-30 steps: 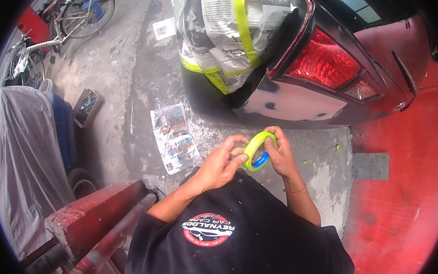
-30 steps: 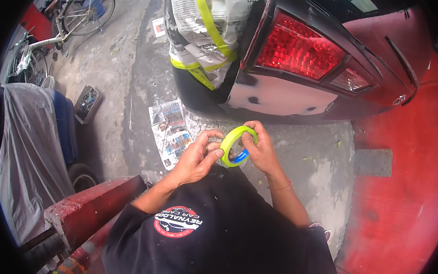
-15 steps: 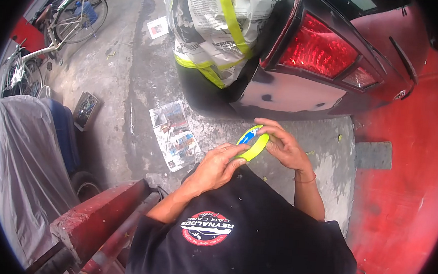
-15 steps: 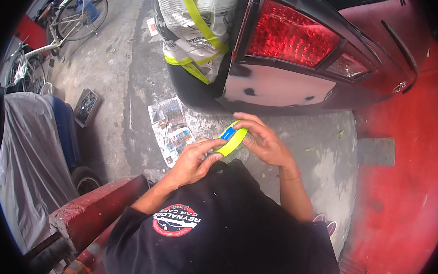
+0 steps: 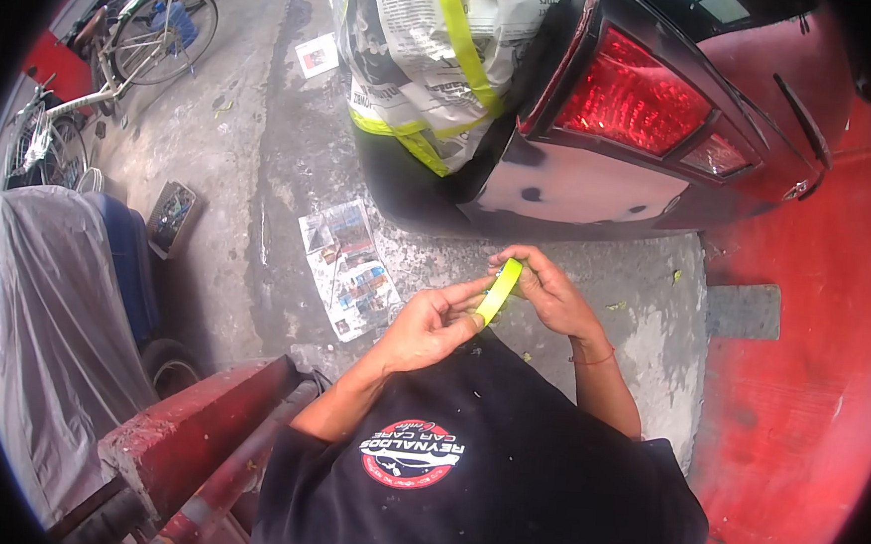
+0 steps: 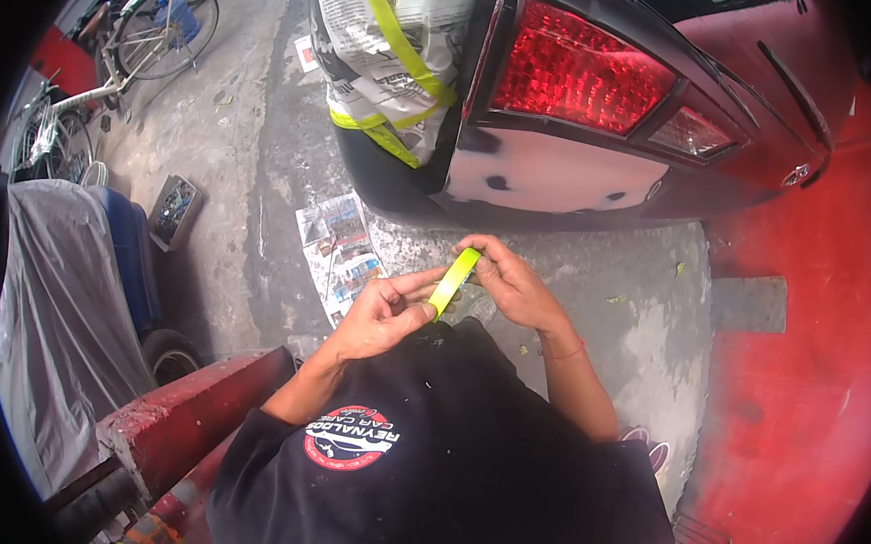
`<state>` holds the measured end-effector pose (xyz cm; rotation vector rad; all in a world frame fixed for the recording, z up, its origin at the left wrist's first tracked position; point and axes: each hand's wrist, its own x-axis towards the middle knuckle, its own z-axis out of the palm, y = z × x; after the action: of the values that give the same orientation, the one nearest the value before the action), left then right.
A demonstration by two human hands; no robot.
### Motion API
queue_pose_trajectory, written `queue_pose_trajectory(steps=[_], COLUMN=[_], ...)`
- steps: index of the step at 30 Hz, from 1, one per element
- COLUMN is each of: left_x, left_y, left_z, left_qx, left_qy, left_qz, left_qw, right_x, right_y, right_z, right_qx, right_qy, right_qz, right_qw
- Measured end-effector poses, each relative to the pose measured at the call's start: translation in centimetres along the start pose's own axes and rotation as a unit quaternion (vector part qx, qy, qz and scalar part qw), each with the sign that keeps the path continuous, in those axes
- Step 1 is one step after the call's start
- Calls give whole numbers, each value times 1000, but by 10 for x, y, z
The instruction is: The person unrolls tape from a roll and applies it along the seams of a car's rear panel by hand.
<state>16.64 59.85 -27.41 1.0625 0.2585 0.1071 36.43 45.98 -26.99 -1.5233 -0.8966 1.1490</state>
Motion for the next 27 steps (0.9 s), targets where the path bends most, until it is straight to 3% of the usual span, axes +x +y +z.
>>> queue_pose_trajectory(steps=[3, 5, 14, 20, 23, 27], left_x=[0, -1, 3, 11, 16, 13], left_y=[0, 1, 4, -2, -6, -1], left_z=[-3, -3, -5, -4, -6, 5], left_qx=[39, 70, 112, 107, 161, 19], left_qy=[4, 10, 1, 53, 53, 67], left_qz=[-18, -30, 35, -1, -59, -23], left_qw=[999, 997, 993, 993, 984, 997], right_x=[-2, -5, -17, -19, -16, -16], right_y=[-4, -10, -34, -50, -53, -42], right_z=[0, -5, -6, 1, 7, 6], right_qx=[8, -60, -106, -306, -311, -251], right_qy=[3, 0, 20, 18, 8, 19], right_qz=[-27, -107, -119, -151, -135, -82], right_qw=[1000, 992, 987, 940, 941, 964])
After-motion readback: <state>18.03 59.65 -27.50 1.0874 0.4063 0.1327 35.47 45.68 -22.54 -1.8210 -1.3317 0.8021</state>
